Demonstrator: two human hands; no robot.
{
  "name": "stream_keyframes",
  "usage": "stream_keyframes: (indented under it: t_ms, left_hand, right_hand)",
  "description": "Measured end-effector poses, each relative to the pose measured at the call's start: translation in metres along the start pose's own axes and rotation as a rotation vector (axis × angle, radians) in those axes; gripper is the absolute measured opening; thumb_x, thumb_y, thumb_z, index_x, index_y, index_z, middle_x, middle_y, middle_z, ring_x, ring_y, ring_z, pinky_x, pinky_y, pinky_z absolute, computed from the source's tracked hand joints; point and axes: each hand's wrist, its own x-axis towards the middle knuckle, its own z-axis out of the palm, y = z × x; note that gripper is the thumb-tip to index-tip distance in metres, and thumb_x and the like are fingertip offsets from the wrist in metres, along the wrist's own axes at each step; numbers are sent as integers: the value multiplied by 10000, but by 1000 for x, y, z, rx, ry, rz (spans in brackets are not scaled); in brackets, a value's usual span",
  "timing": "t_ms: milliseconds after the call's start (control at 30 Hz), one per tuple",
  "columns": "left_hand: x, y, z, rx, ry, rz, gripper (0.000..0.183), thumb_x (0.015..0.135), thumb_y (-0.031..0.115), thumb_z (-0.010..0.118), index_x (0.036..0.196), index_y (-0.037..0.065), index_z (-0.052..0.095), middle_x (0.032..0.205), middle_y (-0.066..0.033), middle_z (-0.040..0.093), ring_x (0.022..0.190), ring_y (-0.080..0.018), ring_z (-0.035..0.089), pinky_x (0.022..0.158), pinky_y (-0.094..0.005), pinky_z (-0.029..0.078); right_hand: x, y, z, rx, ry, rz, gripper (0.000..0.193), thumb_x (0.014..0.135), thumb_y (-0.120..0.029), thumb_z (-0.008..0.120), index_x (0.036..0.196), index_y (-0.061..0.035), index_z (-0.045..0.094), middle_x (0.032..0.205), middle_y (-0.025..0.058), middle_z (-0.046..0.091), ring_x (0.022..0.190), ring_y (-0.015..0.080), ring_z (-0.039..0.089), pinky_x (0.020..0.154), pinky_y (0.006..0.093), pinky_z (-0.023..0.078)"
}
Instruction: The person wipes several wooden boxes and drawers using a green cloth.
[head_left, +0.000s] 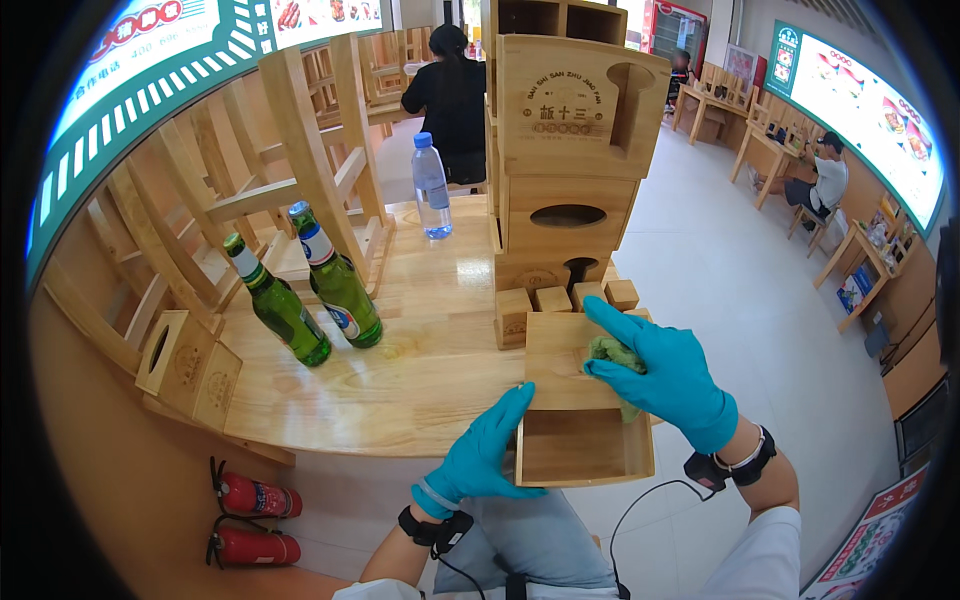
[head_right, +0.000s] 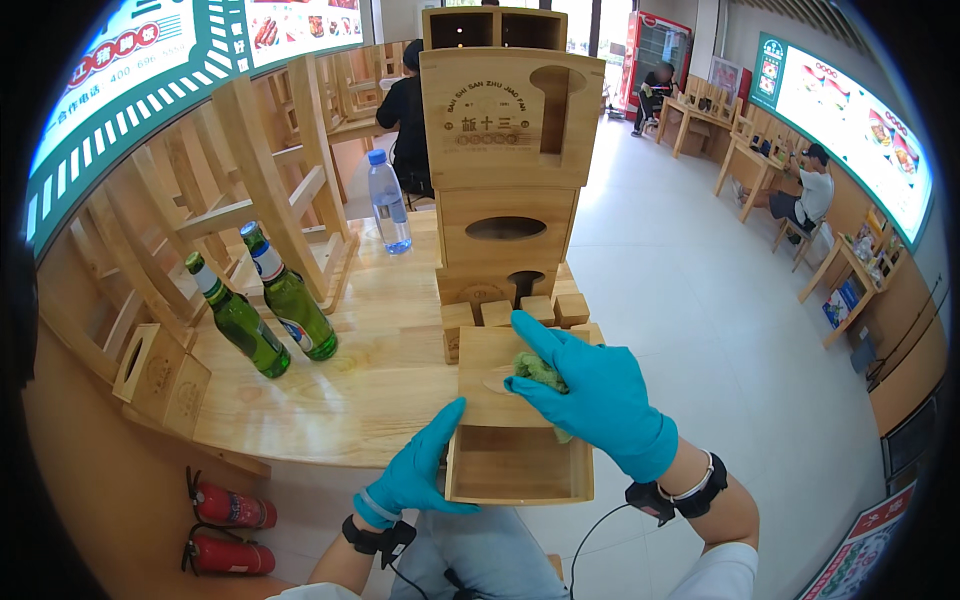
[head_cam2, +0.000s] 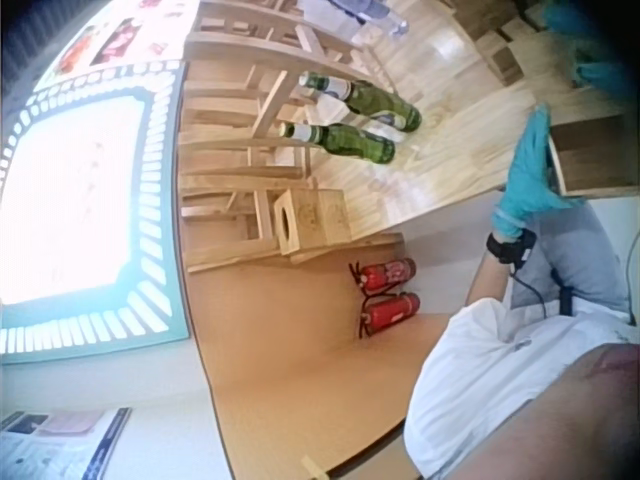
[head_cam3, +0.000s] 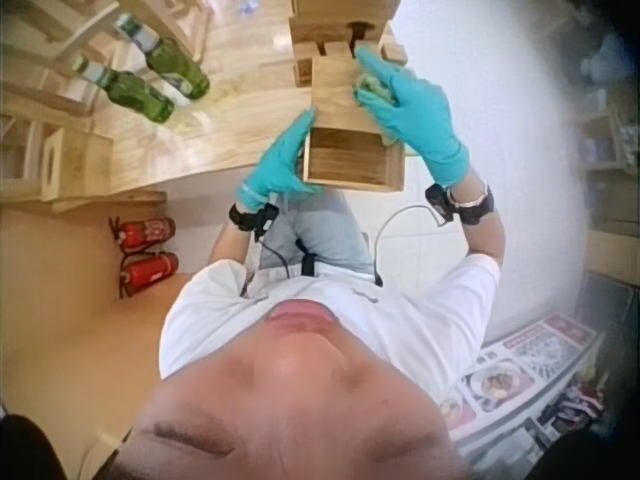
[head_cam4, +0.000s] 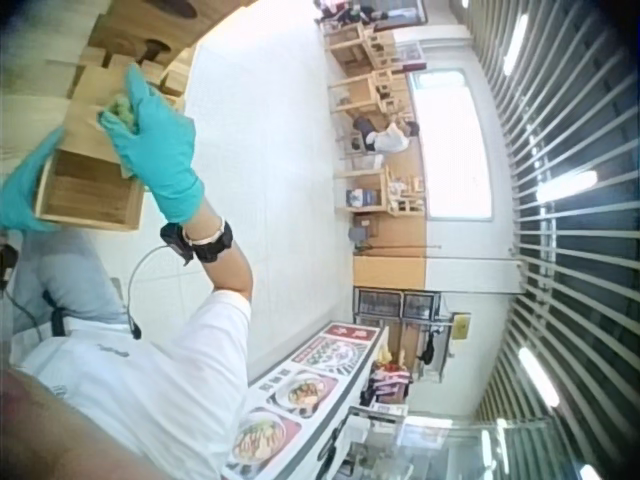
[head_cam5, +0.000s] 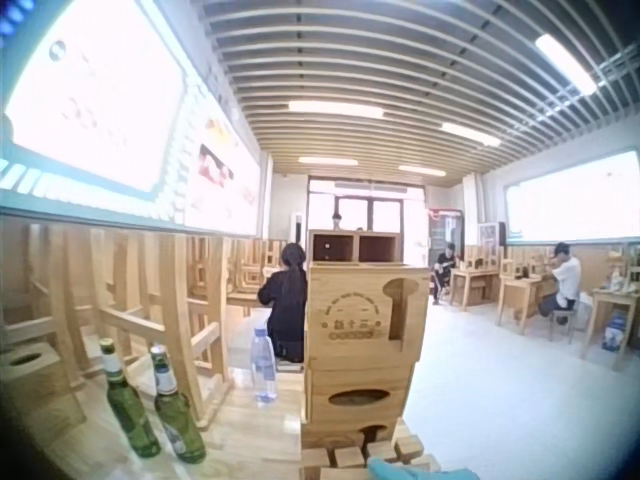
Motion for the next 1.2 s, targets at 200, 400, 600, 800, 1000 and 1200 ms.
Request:
stream_keyframes:
  t_ms: [200, 400, 600, 800, 1000, 1200]
  left_hand:
    - [3, -1, 5, -17, 47, -48, 1372, 592, 455, 948, 1602, 20, 127, 1607, -252, 279, 1459, -421, 335, 1177, -458, 342]
    - [2, -9, 7, 48, 48, -55, 1352, 580, 474, 949, 1586, 11, 173, 1574, -248, 334, 1429, -424, 379, 1157, -460, 366]
    - [6, -6, 5, 42, 32, -35, 1259, 576, 467, 950, 1536, 11, 276, 1470, -230, 458, 1332, -422, 482, 1087, -457, 431]
    - [5, -3, 3, 0, 27, -70, 1360, 567, 468, 957, 1577, -8, 181, 1534, -247, 388, 1401, -414, 423, 1128, -456, 402]
    - [0, -15, 7, -46, 67, -38, 1403, 553, 450, 977, 1583, -21, 150, 1577, -258, 329, 1448, -406, 366, 1157, -449, 374]
    - [1, -7, 5, -103, 69, -59, 1414, 540, 417, 995, 1585, -22, 150, 1582, -258, 325, 1452, -397, 363, 1170, -452, 355]
  right_hand:
    - [24, -16, -8, 458, 386, -190, 754, 852, -255, 788, 1514, -134, 446, 1405, 175, 566, 1124, 344, 658, 910, 399, 567]
    - [55, -21, 51, -192, 146, -625, 690, 889, -344, 702, 1511, -188, 447, 1618, 176, 310, 1456, 386, 360, 1154, 508, 363]
    - [53, -6, 73, -170, -89, -711, 561, 911, -423, 628, 1422, -204, 553, 1615, 182, 313, 1487, 380, 299, 1220, 548, 217]
    - [53, 3, 69, -185, -69, -741, 501, 947, -303, 588, 1440, -230, 535, 1614, 161, 322, 1472, 365, 328, 1205, 518, 280]
    - [38, 25, 50, -255, -85, -631, 506, 962, -171, 554, 1456, -270, 517, 1631, 125, 295, 1464, 350, 341, 1186, 483, 345]
    - [17, 37, 30, -287, -139, -488, 541, 948, -98, 563, 1457, -275, 516, 1631, 79, 301, 1453, 347, 358, 1149, 424, 423]
